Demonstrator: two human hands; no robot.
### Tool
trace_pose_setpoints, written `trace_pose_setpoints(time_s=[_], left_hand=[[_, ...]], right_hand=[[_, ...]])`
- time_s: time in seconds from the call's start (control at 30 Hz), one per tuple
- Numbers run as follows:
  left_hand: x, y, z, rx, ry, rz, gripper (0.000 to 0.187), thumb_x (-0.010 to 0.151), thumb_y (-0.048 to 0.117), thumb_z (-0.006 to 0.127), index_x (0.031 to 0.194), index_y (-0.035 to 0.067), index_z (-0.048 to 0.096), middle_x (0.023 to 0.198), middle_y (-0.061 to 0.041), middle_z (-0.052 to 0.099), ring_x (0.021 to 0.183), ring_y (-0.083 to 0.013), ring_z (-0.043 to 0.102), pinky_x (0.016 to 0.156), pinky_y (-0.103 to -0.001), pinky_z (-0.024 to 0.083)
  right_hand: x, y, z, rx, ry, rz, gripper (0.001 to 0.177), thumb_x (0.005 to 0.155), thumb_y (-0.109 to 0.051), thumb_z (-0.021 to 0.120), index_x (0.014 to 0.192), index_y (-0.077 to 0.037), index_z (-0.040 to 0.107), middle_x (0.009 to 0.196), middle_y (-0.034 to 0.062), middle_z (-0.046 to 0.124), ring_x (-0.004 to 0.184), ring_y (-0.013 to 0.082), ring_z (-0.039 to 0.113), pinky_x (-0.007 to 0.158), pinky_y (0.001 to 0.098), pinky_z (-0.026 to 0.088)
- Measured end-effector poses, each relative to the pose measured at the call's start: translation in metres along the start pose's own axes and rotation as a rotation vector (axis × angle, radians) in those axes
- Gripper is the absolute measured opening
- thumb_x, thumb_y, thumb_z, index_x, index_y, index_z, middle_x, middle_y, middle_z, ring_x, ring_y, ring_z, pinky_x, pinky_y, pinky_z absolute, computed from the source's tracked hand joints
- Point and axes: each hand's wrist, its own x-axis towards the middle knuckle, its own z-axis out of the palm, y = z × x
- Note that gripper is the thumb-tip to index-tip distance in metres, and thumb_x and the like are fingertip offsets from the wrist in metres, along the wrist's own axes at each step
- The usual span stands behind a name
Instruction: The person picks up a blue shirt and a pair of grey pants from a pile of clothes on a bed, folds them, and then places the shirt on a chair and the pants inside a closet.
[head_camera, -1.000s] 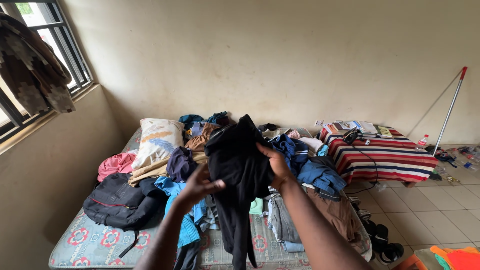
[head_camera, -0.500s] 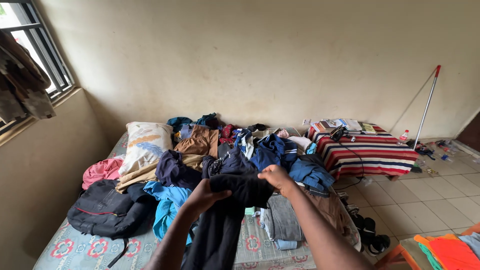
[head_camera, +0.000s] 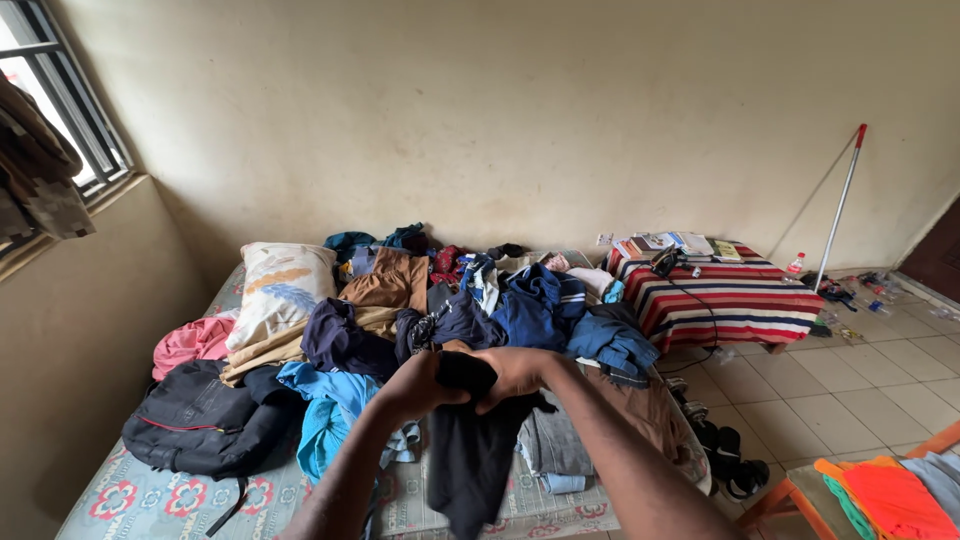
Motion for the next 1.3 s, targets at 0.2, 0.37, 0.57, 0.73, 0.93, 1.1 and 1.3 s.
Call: trace_pose_setpoints(time_s=[0.2,0.37,0.57,0.73,0.93,1.1,1.3], left_hand=[[0.005,-0.008,-0.002,-0.178,0.156,-0.010,0.034,0.078,0.014,0.082,0.109,0.001,0.075,0.086,-0.012,0.078,0.073,-0.0195,0.075,0.064,-0.033,0.061],[0.012,-0.067,-0.008,-0.442,0.228,0.066,0.026,0.087,0.011,0.075,0.107,-0.005,0.074,0.094,-0.013,0.080,0.081,-0.0189,0.080,0.071,-0.031,0.067],[0.010,-0.110,0.006,-0.510,0.059,-0.285,0.078,0.097,0.067,0.036,0.141,0.005,0.056,0.121,-0.018,0.077,0.104,-0.0306,0.080,0.091,-0.042,0.065],[-0.001,-0.122,0.043,-0.815,-0.109,-0.506,0.103,0.085,0.084,0.007,0.158,0.018,0.036,0.150,-0.022,0.052,0.132,-0.0449,0.058,0.112,-0.057,0.046],[-0.012,-0.060,0.053,-1.519,-0.086,-0.276,0.109,0.082,0.088,0.018,0.154,0.010,0.042,0.151,-0.016,0.053,0.139,-0.0367,0.047,0.108,-0.060,0.040],[-0.016,-0.020,0.029,-1.683,0.058,-0.061,0.095,0.088,0.077,0.042,0.151,0.006,0.045,0.143,-0.014,0.060,0.132,-0.0298,0.056,0.107,-0.046,0.046],[-0.004,-0.024,0.027,-1.544,0.104,-0.139,0.075,0.093,0.056,0.057,0.144,0.002,0.051,0.136,-0.020,0.063,0.122,-0.0295,0.063,0.105,-0.043,0.050]], right_hand=[[0.009,0.036,-0.005,0.330,0.079,0.130,0.060,0.071,-0.015,0.083,0.126,0.006,0.070,0.111,0.0127,0.077,0.096,0.0221,0.073,0.084,0.0333,0.058],[-0.003,0.066,-0.018,0.442,0.345,0.368,0.067,0.076,-0.023,0.084,0.126,0.013,0.059,0.110,0.0193,0.074,0.097,0.0243,0.072,0.078,0.0352,0.058],[-0.019,0.060,-0.028,0.710,0.551,0.450,0.078,0.078,-0.027,0.083,0.136,0.012,0.048,0.116,0.0195,0.069,0.098,0.0233,0.071,0.085,0.0363,0.057],[-0.013,0.011,-0.028,1.074,0.435,0.180,0.055,0.086,-0.033,0.074,0.121,0.009,0.068,0.112,0.0164,0.075,0.091,0.0233,0.072,0.086,0.0342,0.057],[-0.009,-0.042,-0.023,1.326,0.473,0.035,0.047,0.089,-0.036,0.070,0.121,-0.001,0.069,0.110,0.0108,0.075,0.094,0.0196,0.073,0.087,0.0338,0.057],[-0.016,-0.028,-0.015,1.281,0.483,0.090,0.050,0.088,-0.041,0.069,0.120,-0.002,0.068,0.106,0.0106,0.075,0.092,0.0212,0.072,0.084,0.0347,0.057],[-0.005,0.032,0.001,0.543,0.824,0.249,0.058,0.084,-0.045,0.076,0.124,-0.004,0.065,0.109,0.0080,0.075,0.097,0.0191,0.071,0.085,0.0339,0.056]])
